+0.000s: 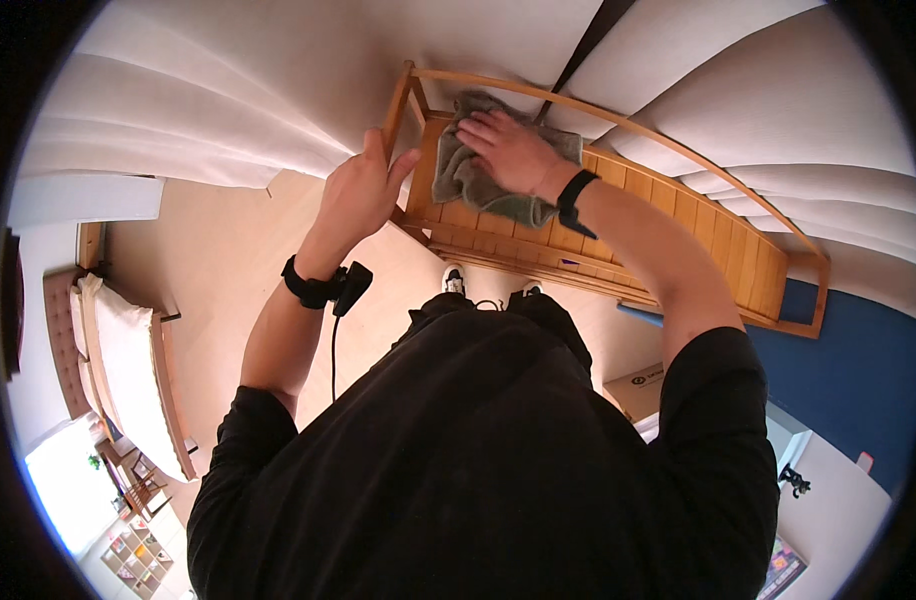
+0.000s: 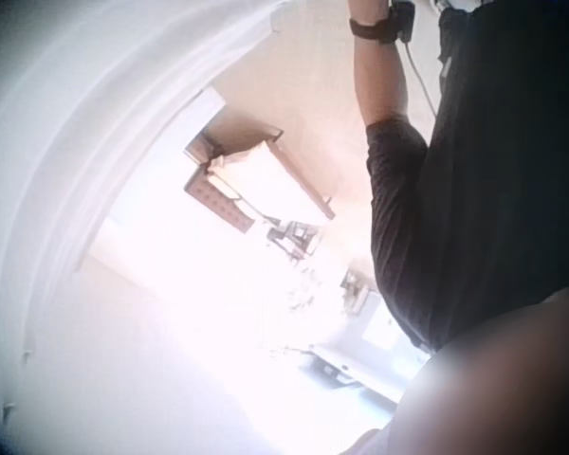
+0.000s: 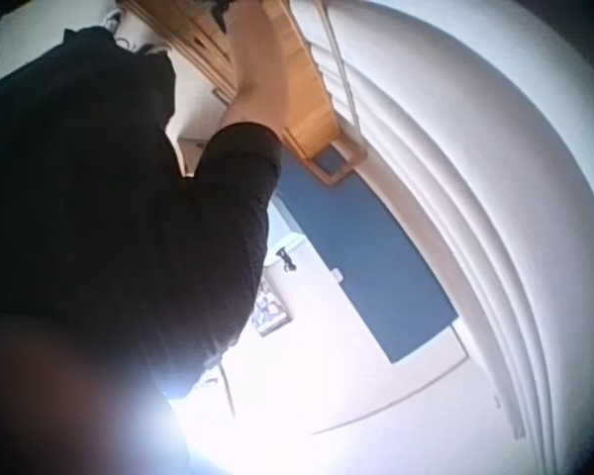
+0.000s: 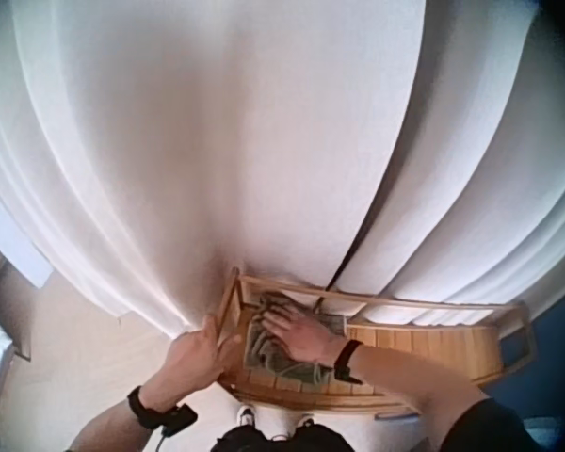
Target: Packing plush toys into a cardboard box and cleaning a wooden shelf.
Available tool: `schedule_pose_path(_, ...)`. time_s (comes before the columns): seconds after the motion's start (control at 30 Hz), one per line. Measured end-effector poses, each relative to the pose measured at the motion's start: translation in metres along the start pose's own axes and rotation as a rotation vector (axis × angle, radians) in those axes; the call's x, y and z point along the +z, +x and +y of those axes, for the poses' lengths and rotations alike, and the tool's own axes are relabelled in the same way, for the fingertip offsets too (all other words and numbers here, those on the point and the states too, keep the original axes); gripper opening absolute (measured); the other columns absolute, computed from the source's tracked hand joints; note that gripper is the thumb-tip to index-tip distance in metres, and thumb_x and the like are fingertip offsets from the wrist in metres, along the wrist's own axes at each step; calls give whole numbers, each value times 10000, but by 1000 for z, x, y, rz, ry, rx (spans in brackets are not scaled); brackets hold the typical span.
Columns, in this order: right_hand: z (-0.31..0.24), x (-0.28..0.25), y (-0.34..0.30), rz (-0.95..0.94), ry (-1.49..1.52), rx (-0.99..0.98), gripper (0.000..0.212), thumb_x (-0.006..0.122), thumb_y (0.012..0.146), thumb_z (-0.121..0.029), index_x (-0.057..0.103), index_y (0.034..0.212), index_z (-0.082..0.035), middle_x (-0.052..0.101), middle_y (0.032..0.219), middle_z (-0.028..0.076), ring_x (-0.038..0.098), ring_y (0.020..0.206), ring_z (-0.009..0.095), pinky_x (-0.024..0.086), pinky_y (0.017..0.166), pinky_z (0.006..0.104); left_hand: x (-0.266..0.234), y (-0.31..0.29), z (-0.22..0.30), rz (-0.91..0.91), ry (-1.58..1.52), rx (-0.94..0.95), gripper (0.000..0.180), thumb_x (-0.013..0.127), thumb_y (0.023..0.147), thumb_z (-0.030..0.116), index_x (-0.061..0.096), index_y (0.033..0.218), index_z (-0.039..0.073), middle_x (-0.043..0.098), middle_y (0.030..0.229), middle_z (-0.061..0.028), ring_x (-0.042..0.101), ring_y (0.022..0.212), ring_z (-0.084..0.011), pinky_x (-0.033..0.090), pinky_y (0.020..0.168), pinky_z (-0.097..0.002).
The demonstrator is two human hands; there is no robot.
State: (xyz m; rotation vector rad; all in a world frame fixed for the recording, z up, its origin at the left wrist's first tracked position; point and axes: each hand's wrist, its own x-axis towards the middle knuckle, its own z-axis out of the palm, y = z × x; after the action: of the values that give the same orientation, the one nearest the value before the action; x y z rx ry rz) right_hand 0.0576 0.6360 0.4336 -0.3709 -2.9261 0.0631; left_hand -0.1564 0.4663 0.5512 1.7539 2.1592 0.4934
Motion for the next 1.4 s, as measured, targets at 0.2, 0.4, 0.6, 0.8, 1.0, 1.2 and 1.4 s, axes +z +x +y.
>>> schedule_pose_path(0.2, -105, 4, 7, -173, 214, -164, 617, 504, 1071, -398, 367, 1608, -126, 363, 1668, 78, 304, 1549, 271, 231, 1289, 453, -4, -2, 1, 12, -23, -20, 520, 542, 1058, 485, 453, 1018, -26, 698, 729, -243, 706, 735, -456, 553, 660, -526)
schedule_pose_path(0.4, -20, 13, 27, -211, 180, -191, 601, 478, 1085, -404, 343, 1630, -190, 314, 1699, 47, 265, 1572, 250, 200, 1301, 461, -1, -3, -5, 25, -94, 37, 516, 541, 1059, 487, 448, 1028, -20, 700, 752, -262, 709, 752, -459, 552, 659, -538)
schedule_pose_path(0.6, -47, 29, 27, -66, 109, -52, 540, 506, 1069, -326, 424, 1570, -141, 396, 1651, 60, 306, 1550, 287, 231, 1291, 465, 0, 0, -3, -41, -47, -54, 498, 512, 1076, 483, 439, 1038, -9, 679, 800, -296, 673, 827, -512, 510, 700, -565)
schedule_pose_path(0.8, -93, -7, -12, -261, 323, -171, 474, 526, 1049, -267, 515, 1455, -23, 493, 1546, 137, 322, 1539, 315, 224, 1291, 450, -1, 0, -3, -51, -90, -44, 488, 519, 1074, 479, 449, 1049, -4, 690, 803, -288, 677, 807, -509, 516, 686, -562)
schedule_pose_path(1.0, -55, -62, -165, -412, 304, 81, 652, 582, 1025, -257, 357, 1611, -78, 315, 1698, 83, 250, 1579, 296, 189, 1304, 458, 4, -1, -9, -22, -49, 2, 488, 554, 1058, 469, 450, 1025, -7, 685, 703, -246, 697, 709, -465, 541, 644, -554)
schedule_pose_path(1.2, -42, -77, -239, -450, 152, 214, 703, 607, 1005, -296, 342, 1624, -93, 270, 1719, 76, 192, 1600, 301, 152, 1310, 481, 1, 0, -3, -20, -59, 13, 503, 554, 1061, 465, 441, 1030, -25, 671, 686, -247, 686, 688, -467, 533, 629, -548)
schedule_pose_path(1.4, -80, -36, -83, -281, 241, -43, 635, 596, 1017, -299, 392, 1587, -107, 331, 1687, 81, 261, 1574, 309, 194, 1298, 506, 0, 0, 1, -24, -57, 6, 503, 561, 1056, 467, 449, 1024, -22, 666, 685, -264, 687, 709, -484, 533, 656, -556)
